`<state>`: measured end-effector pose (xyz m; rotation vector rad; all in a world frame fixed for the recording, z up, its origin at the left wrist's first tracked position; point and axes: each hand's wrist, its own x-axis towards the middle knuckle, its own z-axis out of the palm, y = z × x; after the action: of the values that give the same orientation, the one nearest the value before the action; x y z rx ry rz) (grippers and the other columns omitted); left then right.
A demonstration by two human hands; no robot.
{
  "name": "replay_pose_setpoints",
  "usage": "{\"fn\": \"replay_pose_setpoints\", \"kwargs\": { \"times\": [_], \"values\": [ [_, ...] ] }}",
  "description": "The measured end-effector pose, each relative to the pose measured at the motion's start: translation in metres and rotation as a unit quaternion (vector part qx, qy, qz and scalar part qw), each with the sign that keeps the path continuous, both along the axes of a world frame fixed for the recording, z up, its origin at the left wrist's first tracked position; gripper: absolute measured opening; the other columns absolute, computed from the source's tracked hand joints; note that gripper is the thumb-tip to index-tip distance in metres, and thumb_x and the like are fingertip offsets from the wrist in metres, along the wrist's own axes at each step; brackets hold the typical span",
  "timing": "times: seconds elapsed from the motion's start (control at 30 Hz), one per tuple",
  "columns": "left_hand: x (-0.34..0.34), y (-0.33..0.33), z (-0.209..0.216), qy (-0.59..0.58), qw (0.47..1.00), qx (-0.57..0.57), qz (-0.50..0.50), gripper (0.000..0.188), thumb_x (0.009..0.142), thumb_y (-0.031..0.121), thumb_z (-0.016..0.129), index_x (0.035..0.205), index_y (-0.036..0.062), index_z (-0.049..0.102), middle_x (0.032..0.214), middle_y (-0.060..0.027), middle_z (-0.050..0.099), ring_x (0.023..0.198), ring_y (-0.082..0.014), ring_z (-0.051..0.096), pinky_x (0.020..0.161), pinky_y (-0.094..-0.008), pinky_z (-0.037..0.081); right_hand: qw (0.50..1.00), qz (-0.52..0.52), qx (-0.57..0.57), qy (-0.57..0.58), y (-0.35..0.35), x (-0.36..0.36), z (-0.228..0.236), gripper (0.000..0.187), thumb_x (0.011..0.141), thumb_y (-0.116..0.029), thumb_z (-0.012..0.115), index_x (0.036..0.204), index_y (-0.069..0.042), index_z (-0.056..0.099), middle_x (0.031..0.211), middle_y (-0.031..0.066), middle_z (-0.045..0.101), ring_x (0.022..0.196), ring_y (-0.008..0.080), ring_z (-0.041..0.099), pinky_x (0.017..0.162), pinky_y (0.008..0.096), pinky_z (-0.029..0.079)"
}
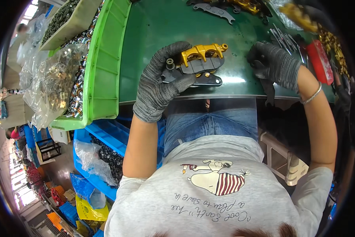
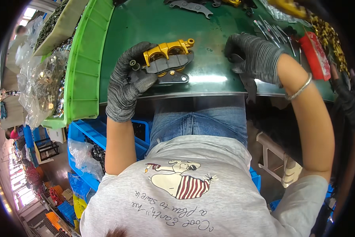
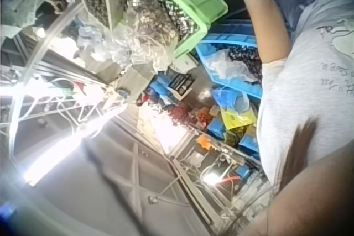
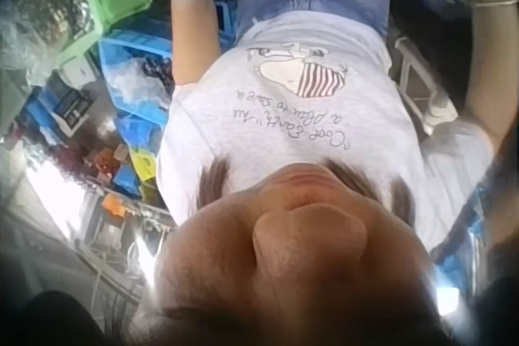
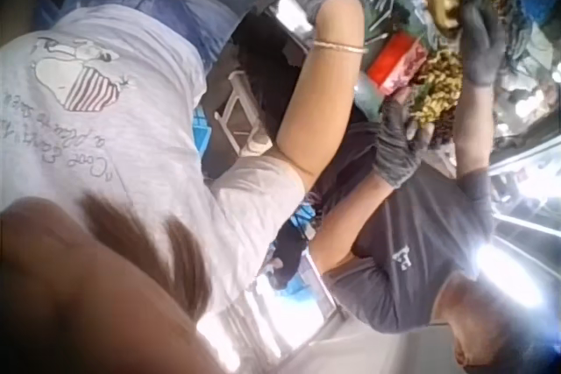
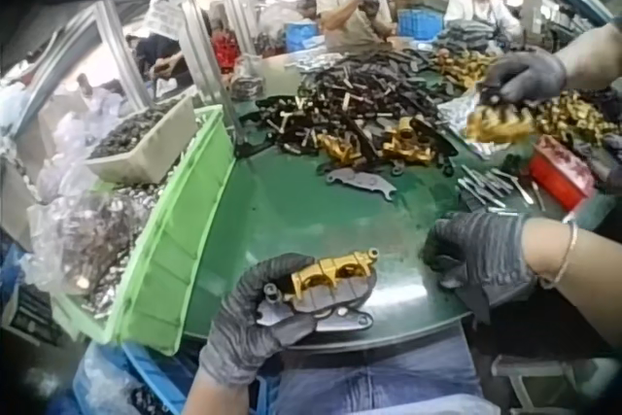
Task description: Assembling brake pads and pins into brake calipers at a factory workstation.
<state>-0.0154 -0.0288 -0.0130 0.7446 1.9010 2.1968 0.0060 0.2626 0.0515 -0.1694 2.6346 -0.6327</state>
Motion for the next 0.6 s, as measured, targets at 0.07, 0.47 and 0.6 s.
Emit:
{"fn": "replay_pose_setpoints", "kwargs": {
  "times": [0.07, 0.47, 0.6],
  "values": [
    [0.0, 0.0, 0.001, -0.006, 1.0, -0.005, 0.003, 0.066, 0.062, 0.01, 0.083, 0.121, 0.0062, 0.053, 0.12, -0.0074, 0.056, 0.112, -0.0217, 0.052, 0.098, -0.0342, 0.043, 0.996, -0.022, -0.082, 0.029, 0.002, 0.004, 0.005, 0.038, 0.074, -0.005, 0.069, 0.109, -0.003, 0.056, 0.096, 0.0066, 0.059, 0.091, 0.018, 0.058, 0.081, 0.0294, 0.049],
    [-0.003, -0.004, -0.001, 0.079, 0.997, -0.01, -0.02, 0.076, 0.055, 0.017, 0.087, 0.122, 0.0082, 0.053, 0.121, -0.006, 0.056, 0.114, -0.0204, 0.051, 0.098, -0.0345, 0.041, 0.756, -0.355, -0.544, -0.079, -0.06, 0.042, -0.012, 0.029, 0.078, -0.006, 0.07, 0.104, -0.003, 0.056, 0.099, 0.0105, 0.06, 0.085, 0.0188, 0.064, 0.069, 0.0262, 0.058],
    [0.002, -0.003, 0.004, 0.05, 0.998, -0.031, -0.012, 0.074, 0.056, 0.016, 0.087, 0.121, 0.0085, 0.053, 0.119, -0.0058, 0.057, 0.112, -0.0201, 0.053, 0.097, -0.0342, 0.042, 0.772, -0.326, -0.543, -0.055, -0.073, 0.036, -0.015, 0.029, 0.077, -0.005, 0.071, 0.102, -0.003, 0.057, 0.096, 0.0098, 0.06, 0.086, 0.0192, 0.064, 0.068, 0.025, 0.059]
  ]
}}
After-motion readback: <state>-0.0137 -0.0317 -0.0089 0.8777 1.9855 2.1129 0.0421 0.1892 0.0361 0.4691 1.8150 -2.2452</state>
